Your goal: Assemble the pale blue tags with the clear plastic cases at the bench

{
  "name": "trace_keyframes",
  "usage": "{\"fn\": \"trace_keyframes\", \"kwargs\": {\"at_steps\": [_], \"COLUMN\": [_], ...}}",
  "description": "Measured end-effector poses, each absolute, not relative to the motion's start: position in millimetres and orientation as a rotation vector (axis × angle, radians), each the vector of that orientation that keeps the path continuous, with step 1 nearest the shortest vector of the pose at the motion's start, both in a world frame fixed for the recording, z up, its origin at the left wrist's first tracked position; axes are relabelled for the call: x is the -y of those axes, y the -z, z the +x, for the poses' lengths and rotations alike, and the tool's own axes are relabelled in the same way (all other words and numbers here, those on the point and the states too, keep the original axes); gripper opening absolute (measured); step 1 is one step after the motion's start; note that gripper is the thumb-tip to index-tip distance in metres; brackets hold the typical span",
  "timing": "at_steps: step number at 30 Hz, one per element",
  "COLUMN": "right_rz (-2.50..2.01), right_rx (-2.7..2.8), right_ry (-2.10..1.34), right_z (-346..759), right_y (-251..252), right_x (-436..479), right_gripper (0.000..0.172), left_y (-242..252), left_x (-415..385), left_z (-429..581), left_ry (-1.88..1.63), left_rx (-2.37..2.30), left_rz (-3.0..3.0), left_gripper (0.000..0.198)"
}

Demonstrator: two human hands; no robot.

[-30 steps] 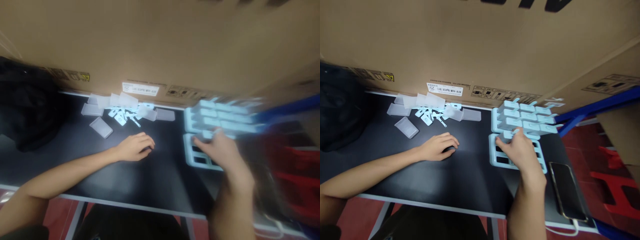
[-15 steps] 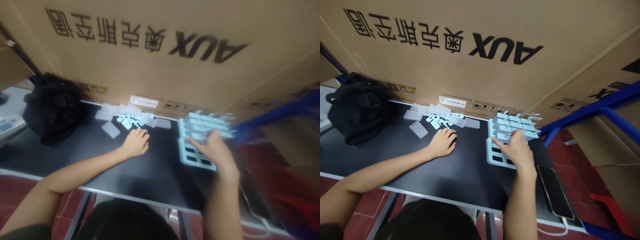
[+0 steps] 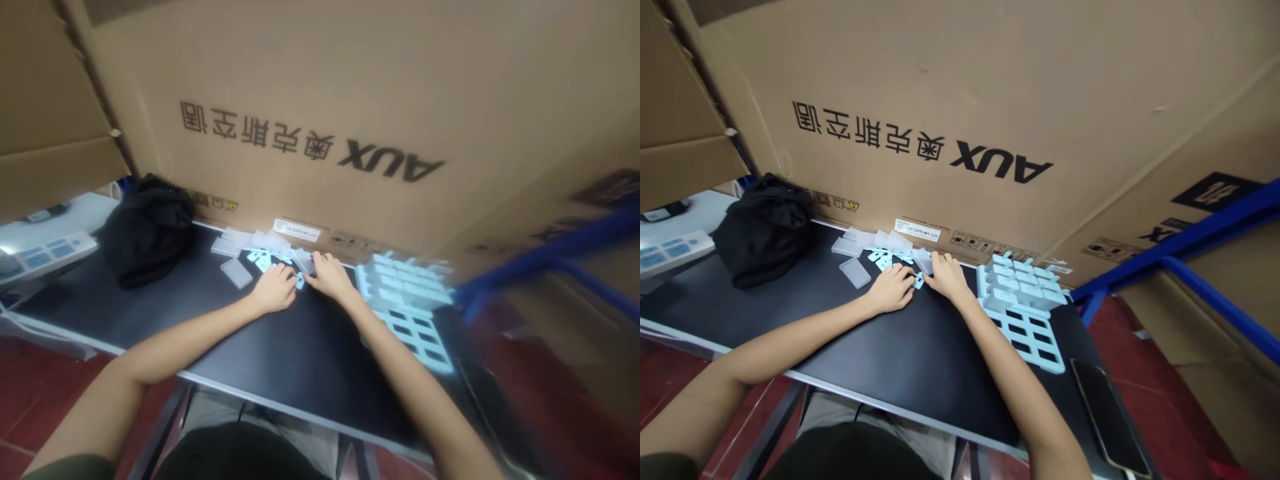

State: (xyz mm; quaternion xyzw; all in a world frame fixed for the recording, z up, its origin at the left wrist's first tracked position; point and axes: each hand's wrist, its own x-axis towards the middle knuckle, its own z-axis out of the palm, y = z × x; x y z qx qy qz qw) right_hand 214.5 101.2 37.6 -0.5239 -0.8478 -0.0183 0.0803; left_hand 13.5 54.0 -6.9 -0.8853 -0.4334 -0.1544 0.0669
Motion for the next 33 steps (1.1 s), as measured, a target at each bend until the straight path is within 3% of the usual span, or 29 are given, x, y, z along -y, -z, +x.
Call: {"fn": "trace_keyframes", "kwargs": {"at_steps": [4,13,20,33], "right_rz": [-1.562,-1.423,-1.301,-0.984], "right_rx": [2.482,2.256,1.980,2.140], "right_ry": [0.036,-0.122,-0.138,-0.198], "right_z": [210.5,238.4,259.2,263.7], "right_y": [-31.1,-34.8,-31.5,-24.6], "right_x": [-108.5,-94.6,-66.8,-20.2], "right_gripper": [0.040,0.019,0.026,0.025], "left_y": [8.1,11.6,11.4,22.1], "left_x": [-54.2,-57.1,-59.3,-69.5], "left_z": [11.4,8.9,7.6,3.7], "left_ry": [0.464,0.513,0.545,1.148], "left_rx": [1.223,1.073,0.919,0.944], "left_rz": [-2.706,-2.843,-3.032,-3.569], "left_gripper": [0.029,0.024,0.004,0.046]}}
